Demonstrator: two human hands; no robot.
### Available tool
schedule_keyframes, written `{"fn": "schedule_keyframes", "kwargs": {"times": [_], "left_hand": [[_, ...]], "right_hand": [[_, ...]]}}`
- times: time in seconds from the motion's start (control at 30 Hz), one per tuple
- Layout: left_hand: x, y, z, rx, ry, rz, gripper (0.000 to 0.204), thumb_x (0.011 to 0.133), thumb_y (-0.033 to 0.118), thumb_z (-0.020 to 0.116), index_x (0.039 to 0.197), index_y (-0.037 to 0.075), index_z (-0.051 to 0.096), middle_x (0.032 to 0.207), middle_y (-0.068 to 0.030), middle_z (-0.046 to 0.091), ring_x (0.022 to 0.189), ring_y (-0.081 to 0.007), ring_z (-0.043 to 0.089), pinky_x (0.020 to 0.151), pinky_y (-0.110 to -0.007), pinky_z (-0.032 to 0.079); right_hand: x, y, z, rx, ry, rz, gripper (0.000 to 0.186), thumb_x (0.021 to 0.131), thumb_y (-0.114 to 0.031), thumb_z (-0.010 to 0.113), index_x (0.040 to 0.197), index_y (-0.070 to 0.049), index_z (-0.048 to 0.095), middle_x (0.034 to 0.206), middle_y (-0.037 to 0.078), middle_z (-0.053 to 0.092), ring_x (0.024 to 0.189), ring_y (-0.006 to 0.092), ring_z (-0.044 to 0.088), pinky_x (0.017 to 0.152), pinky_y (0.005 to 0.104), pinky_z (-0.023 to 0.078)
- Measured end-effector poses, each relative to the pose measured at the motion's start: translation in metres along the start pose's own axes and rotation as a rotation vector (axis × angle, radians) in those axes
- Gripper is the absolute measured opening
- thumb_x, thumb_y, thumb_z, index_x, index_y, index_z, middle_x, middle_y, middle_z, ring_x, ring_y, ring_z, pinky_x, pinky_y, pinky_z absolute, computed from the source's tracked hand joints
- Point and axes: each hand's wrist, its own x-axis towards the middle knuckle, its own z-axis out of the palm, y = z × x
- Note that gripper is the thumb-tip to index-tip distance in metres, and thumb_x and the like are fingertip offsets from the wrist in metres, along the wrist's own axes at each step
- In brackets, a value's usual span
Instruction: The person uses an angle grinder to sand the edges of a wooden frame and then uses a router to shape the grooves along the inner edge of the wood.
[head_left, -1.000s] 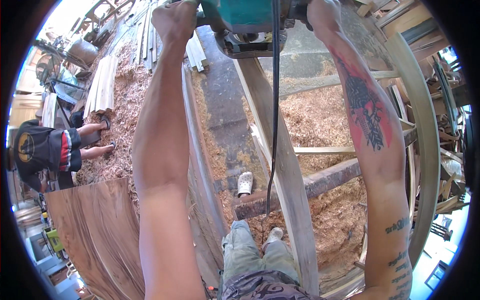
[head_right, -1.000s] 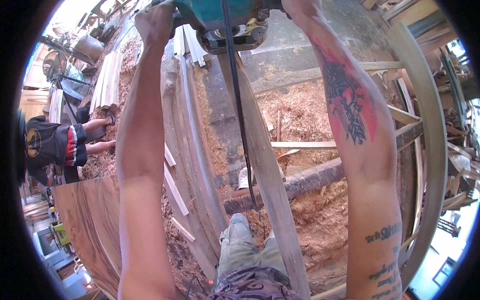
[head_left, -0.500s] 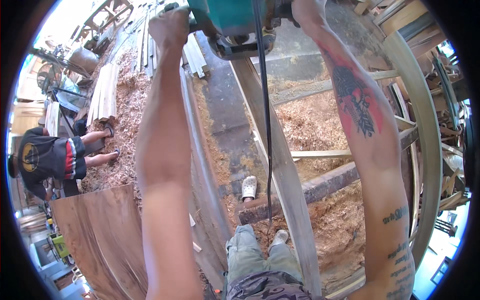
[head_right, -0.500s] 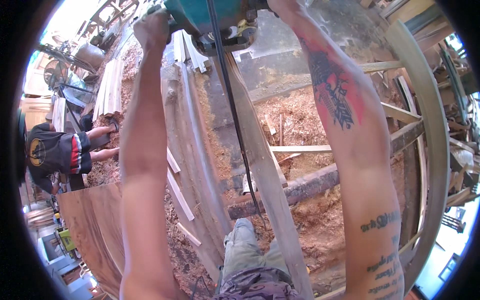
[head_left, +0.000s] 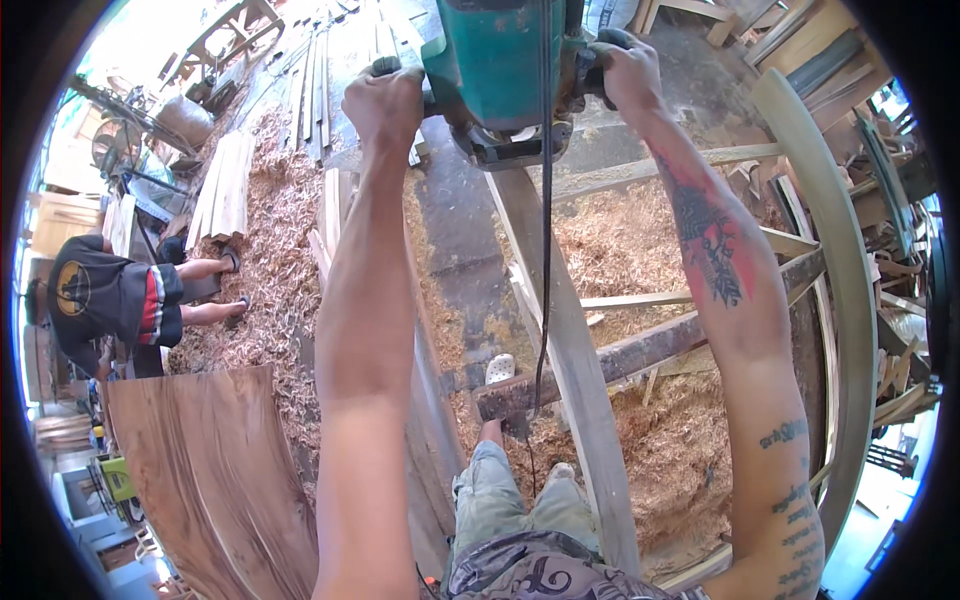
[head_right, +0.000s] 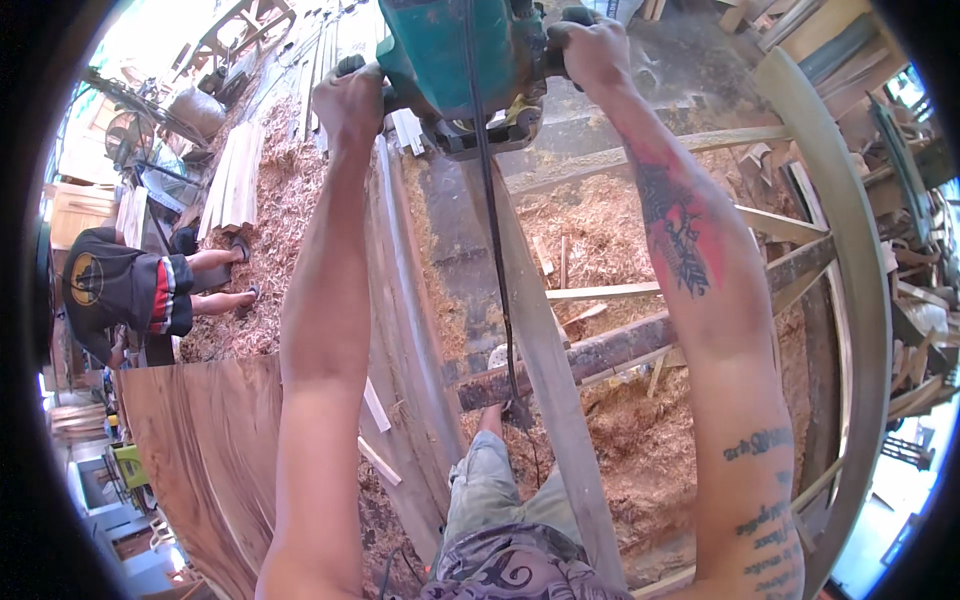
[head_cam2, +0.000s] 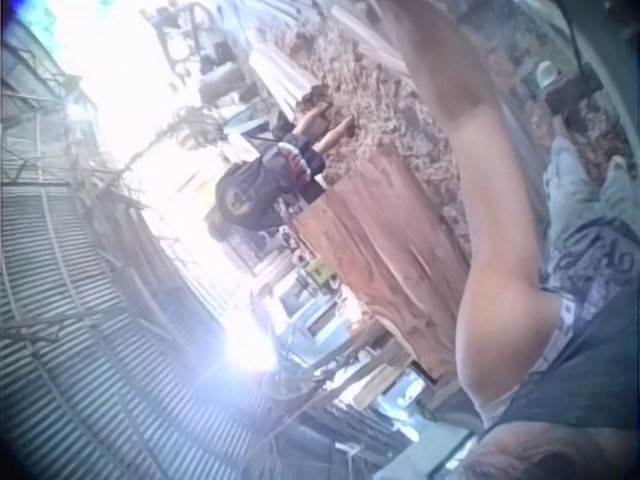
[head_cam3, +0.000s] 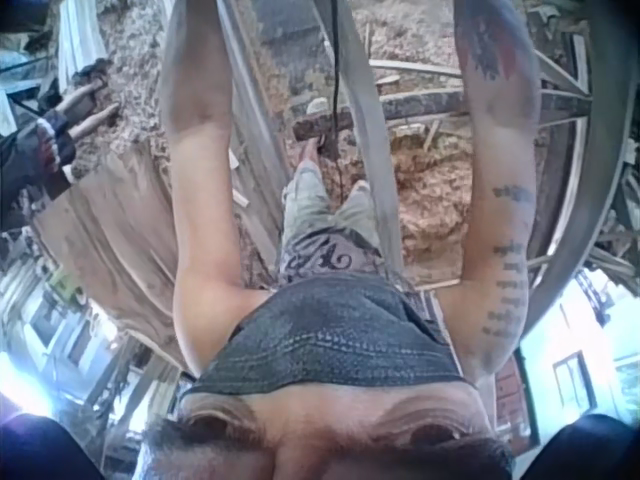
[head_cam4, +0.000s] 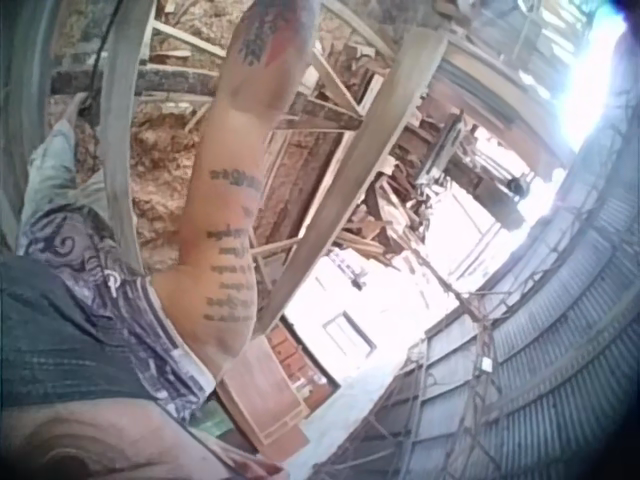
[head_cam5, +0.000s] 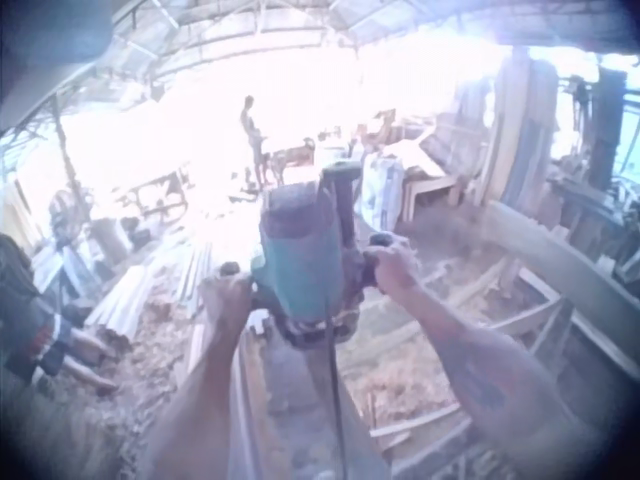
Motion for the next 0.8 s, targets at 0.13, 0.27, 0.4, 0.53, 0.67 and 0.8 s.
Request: {"fn": "schedule_keyframes", "kwargs": {"times": [0.13, 0.27, 0.4, 0.53, 0.67, 0.8], "left_hand": [[0.009, 0.000, 0.003, 0.192, 0.019, 0.130, 0.033, 0.072, 0.024, 0.073, 0.072, -0.008, 0.071, 0.066, -0.0179, 0.069, 0.066, -0.0208, 0.067, 0.070, -0.037, 0.054], [0.040, -0.021, 0.004, 1.114, 0.018, 0.761, 0.017, 0.060, 0.021, 0.079, 0.077, 0.022, 0.078, 0.078, -0.0035, 0.070, 0.070, -0.0223, 0.070, 0.062, -0.038, 0.056], [0.060, -0.024, 0.012, 1.071, -0.014, 0.754, 0.017, 0.061, 0.020, 0.079, 0.079, 0.023, 0.079, 0.079, -0.0034, 0.070, 0.071, -0.0215, 0.071, 0.063, -0.038, 0.056], [0.076, -0.033, 0.018, 1.093, -0.017, 0.719, 0.017, 0.064, 0.019, 0.077, 0.080, 0.024, 0.079, 0.080, -0.0035, 0.070, 0.071, -0.0220, 0.071, 0.062, -0.038, 0.055], [0.085, -0.033, 0.018, 1.044, 0.000, 0.747, 0.016, 0.066, 0.018, 0.076, 0.081, 0.023, 0.079, 0.081, -0.0041, 0.070, 0.072, -0.0238, 0.071, 0.064, -0.038, 0.055], [0.097, -0.038, 0.022, 1.090, 0.009, 0.776, 0.014, 0.066, 0.018, 0.076, 0.079, 0.022, 0.079, 0.082, -0.0050, 0.070, 0.073, -0.0245, 0.071, 0.065, -0.038, 0.055]], "right_hand": [[0.005, 0.019, 0.003, -0.054, 0.055, -0.113, 0.025, 0.081, -0.003, 0.061, 0.100, -0.010, 0.077, 0.096, 0.007, 0.074, 0.081, 0.0224, 0.072, 0.074, 0.0312, 0.057], [0.016, -0.003, 0.018, -0.057, 0.175, -0.138, 0.014, 0.072, -0.005, 0.061, 0.075, -0.005, 0.075, 0.080, 0.013, 0.069, 0.071, 0.0297, 0.069, 0.068, 0.0373, 0.054], [0.027, 0.000, 0.024, -0.025, 0.104, -0.044, 0.013, 0.073, -0.005, 0.061, 0.073, -0.004, 0.073, 0.077, 0.012, 0.069, 0.069, 0.0264, 0.068, 0.064, 0.0366, 0.053], [0.042, 0.018, 0.041, -0.086, 0.145, -0.108, 0.013, 0.074, -0.005, 0.061, 0.074, -0.004, 0.073, 0.077, 0.011, 0.069, 0.069, 0.0253, 0.068, 0.064, 0.0358, 0.053], [0.054, 0.012, 0.050, 0.014, 0.118, 0.014, 0.013, 0.076, -0.005, 0.061, 0.076, -0.003, 0.074, 0.076, 0.010, 0.069, 0.067, 0.0234, 0.068, 0.063, 0.0351, 0.053], [0.059, 0.023, 0.059, 0.080, 0.107, 0.037, 0.014, 0.080, -0.004, 0.060, 0.075, -0.001, 0.072, 0.072, 0.009, 0.068, 0.062, 0.0207, 0.067, 0.057, 0.0348, 0.052]]}}
